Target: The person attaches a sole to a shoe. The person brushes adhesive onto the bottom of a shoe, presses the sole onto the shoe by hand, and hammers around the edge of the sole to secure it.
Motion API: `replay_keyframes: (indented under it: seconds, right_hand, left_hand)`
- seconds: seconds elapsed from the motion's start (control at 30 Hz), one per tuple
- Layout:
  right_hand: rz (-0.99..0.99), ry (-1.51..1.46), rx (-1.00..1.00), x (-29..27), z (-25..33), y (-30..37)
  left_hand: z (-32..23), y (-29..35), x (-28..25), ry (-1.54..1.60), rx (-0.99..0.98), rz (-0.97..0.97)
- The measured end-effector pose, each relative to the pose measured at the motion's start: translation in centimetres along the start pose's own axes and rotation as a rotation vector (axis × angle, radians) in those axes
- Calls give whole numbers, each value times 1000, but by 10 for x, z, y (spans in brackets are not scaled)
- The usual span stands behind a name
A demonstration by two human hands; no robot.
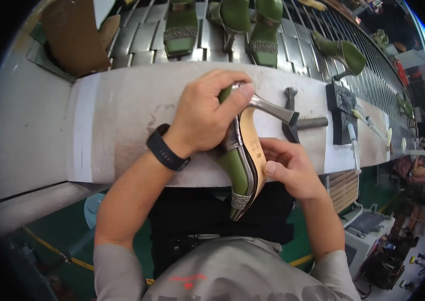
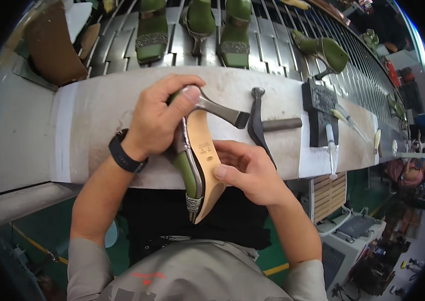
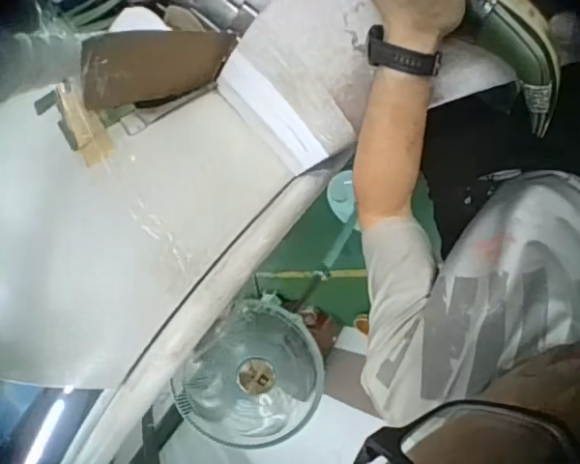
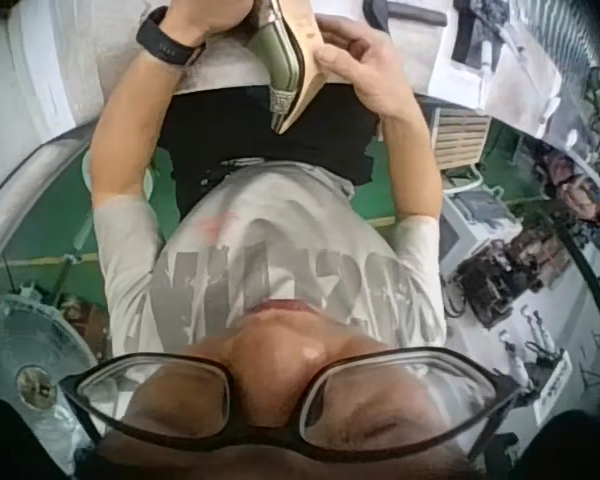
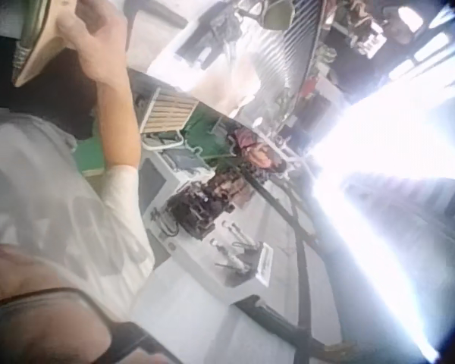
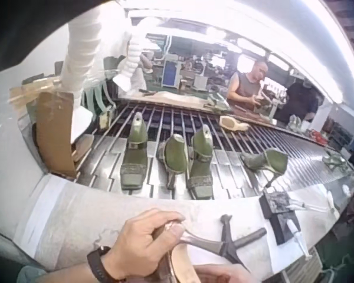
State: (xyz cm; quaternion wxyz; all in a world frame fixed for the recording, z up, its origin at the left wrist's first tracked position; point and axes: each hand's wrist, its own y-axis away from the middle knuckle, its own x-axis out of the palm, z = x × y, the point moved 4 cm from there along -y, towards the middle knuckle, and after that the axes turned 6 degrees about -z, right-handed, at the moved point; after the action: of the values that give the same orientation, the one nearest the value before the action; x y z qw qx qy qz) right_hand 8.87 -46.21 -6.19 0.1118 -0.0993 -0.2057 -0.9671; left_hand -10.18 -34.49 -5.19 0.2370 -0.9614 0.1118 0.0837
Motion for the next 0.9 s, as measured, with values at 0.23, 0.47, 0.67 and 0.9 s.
replay_keyframes:
  seconds: [0.23, 0.47, 0.67, 0.9]
  right_hand:
    - [9, 39, 52, -1, -4, -6]
    - [18, 192, 150, 4, 7, -13]
    - [-69, 182, 97, 14, 16, -21]
    - [-127, 300, -186, 11, 24, -50]
  left_hand:
    - [8, 10, 8, -7, 34, 7]
    - [4, 15, 10, -8, 49, -8]
    - [6, 12, 10, -11, 46, -19]
    - [9, 11, 9, -46, 107, -27]
